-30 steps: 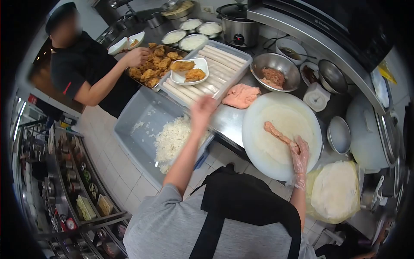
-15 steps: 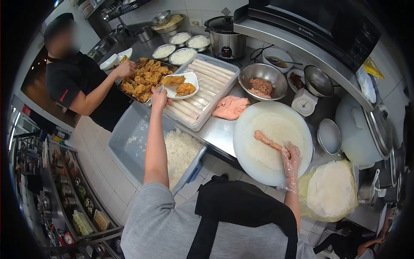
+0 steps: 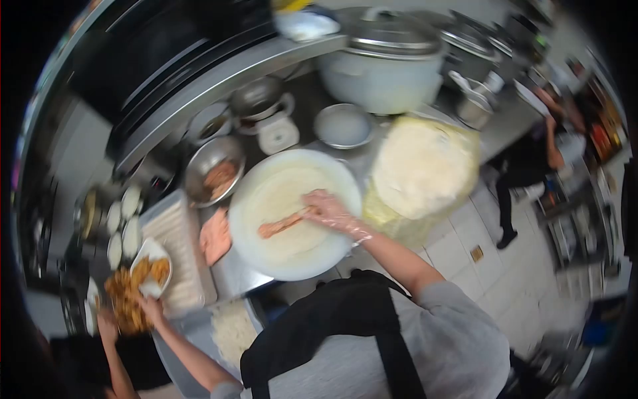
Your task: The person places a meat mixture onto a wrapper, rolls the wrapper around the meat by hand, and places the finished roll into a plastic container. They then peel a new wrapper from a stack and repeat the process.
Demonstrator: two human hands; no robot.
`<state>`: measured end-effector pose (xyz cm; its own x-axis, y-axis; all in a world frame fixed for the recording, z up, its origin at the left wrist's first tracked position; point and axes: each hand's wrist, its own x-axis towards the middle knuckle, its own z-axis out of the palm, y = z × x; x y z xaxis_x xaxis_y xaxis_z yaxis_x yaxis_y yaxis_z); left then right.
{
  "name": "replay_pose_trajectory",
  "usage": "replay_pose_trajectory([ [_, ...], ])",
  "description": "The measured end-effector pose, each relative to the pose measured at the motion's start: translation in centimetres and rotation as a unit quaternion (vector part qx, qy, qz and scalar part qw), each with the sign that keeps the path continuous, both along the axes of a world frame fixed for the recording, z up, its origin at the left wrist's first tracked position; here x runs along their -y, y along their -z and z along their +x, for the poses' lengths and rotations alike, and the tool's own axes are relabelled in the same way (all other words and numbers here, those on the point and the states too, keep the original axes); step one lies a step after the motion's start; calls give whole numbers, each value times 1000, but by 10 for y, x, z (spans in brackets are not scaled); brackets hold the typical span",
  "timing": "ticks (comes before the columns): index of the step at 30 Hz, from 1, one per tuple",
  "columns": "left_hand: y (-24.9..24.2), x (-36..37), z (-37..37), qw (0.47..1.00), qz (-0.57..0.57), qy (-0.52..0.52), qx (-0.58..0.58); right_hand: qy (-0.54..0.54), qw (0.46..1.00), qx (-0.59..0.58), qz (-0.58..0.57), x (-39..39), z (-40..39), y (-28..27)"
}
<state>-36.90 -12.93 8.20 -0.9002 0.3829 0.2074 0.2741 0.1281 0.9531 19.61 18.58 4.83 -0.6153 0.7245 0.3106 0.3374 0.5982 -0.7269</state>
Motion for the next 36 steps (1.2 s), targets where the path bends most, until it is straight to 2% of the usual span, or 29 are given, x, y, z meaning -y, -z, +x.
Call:
replay_pose_trajectory([
  [2, -24, -9, 14, 991, -135, -13, -2, 12, 1000, 8, -1, 2, -1, -4],
  [3, -21, -14, 10, 991, -128, -1, -44, 16, 1000, 13, -5, 2, -1, -6],
  [4, -41, -26, 31, 989, -136, 39, -37, 17, 1000, 19, -9, 4, 1, -8],
  [5, -68, -36, 68, 986, -143, 77, -31, 28, 999, -13, -28, 5, 3, -10],
  [7, -90, -60, 105, 982, -141, 125, -20, 42, 994, -83, -64, 4, 4, -16],
  [9, -98, -89, 128, 977, -125, 169, -21, 88, 987, -130, -25, 6, 10, -21],
  [11, -133, -117, 189, 948, -163, 273, -26, 127, 977, -173, 9, 8, 28, -22],
  [13, -116, -156, 217, 911, -15, 411, 43, 161, 962, -218, 39, 13, 55, -20],
  [15, -110, -197, 255, 869, -19, 492, -51, 186, 944, -272, -2, 27, 97, -40],
  [17, -130, -232, 347, 840, 20, 540, 34, 240, 922, -303, -16, 36, 148, -46],
  [19, -112, -280, 393, 794, -35, 606, 0, 309, 894, -324, -13, 47, 204, -45],
  [21, -104, -319, 470, 754, -93, 649, 34, 374, 864, -338, -18, 61, 266, -44],
  [26, -79, -400, 697, 675, -127, 727, 28, 528, 789, -313, -34, 110, 411, -23],
  [29, -48, -442, 825, 643, -138, 751, 48, 572, 761, -305, -29, 142, 484, 3],
  [31, -25, -468, 898, 653, -139, 744, 29, 594, 737, -321, -16, 160, 523, 34],
  [36, 7, -521, 1038, 705, -137, 693, -60, 666, 696, -266, -31, 204, 579, 53],
])
